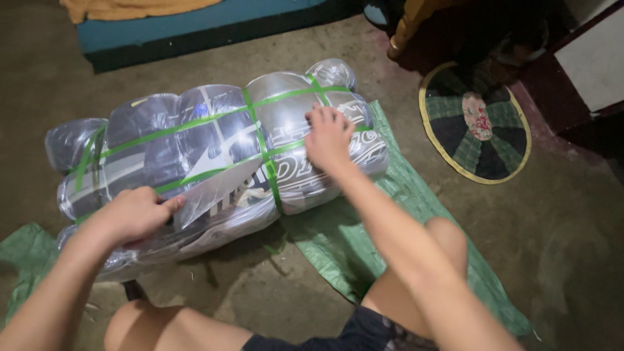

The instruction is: The person cuts through green plastic strapping and clear plastic wrap on a large bundle using scissors and then a knife, eventually pulling the wrap open by hand.

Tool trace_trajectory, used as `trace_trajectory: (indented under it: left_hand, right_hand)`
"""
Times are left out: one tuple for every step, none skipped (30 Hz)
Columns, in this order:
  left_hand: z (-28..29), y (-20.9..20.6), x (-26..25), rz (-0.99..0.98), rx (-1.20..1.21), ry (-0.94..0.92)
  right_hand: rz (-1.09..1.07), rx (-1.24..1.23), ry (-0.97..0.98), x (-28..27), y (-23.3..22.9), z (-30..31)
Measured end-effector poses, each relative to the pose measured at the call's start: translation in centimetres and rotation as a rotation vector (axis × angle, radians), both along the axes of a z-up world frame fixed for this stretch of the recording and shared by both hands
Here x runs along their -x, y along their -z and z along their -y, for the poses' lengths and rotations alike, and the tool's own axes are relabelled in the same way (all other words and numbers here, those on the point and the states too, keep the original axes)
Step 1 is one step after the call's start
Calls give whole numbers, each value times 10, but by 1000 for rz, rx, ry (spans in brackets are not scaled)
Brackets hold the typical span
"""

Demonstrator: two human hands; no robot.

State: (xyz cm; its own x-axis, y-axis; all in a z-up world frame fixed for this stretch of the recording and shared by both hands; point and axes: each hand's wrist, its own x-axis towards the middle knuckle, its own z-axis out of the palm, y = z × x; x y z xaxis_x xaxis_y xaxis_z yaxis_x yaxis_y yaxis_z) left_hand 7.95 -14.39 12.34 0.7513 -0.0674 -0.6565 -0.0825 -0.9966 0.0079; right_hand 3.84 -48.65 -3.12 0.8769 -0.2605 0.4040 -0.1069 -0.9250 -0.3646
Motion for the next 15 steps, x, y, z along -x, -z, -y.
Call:
trace_trajectory:
  left_hand:
    - [-1,-2,-1,24,-18,23]
    - [-1,-4,-2,32,-18,25]
    - [-1,-5,-3,5,-4,22]
    - [-1,-6,-3,-22,10,19]
    - [-1,-5,-3,-23,7,23]
    - [0,-3,-2,-2,10,14]
    - [1,-2,-3,21,13,4]
    - [1,0,-5,21,12,8]
    - [0,0,-5,12,16,19]
    - [-2,0,-4,2,19,30]
    - [-3,0,-5,2,17,28]
    - [-3,-1,-5,-12,19,6]
    - [-1,-2,-7,-25,22,-11]
    - [0,-2,-7,-26,22,-7]
    - [1,-3,-6,-19,29,-10]
  right_hand:
    - [-51,64,91,-12,-1,-16]
    - [83,-51,-59,-22,-3,-37]
    - [214,-166,-207,-29,-5,-62]
    - [471,-424,-434,-31,-9,-92]
    - [315,-588,-537,-34,-16,-120]
    - [132,-772,-636,-32,-23,-142]
    - [43,-699,-601,-37,-32,-161]
    - [-45,-625,-565,-41,-40,-174]
    - [-46,-627,-571,-42,-44,-179]
    - [-99,-563,-536,-43,-47,-184]
    - [-150,-499,-498,-45,-48,-187]
    - [-150,-501,-500,-46,-48,-189]
    - [-126,-489,-496,-48,-48,-189]
    - [-102,-476,-492,-49,-48,-188]
    - [-105,-479,-488,-49,-47,-187]
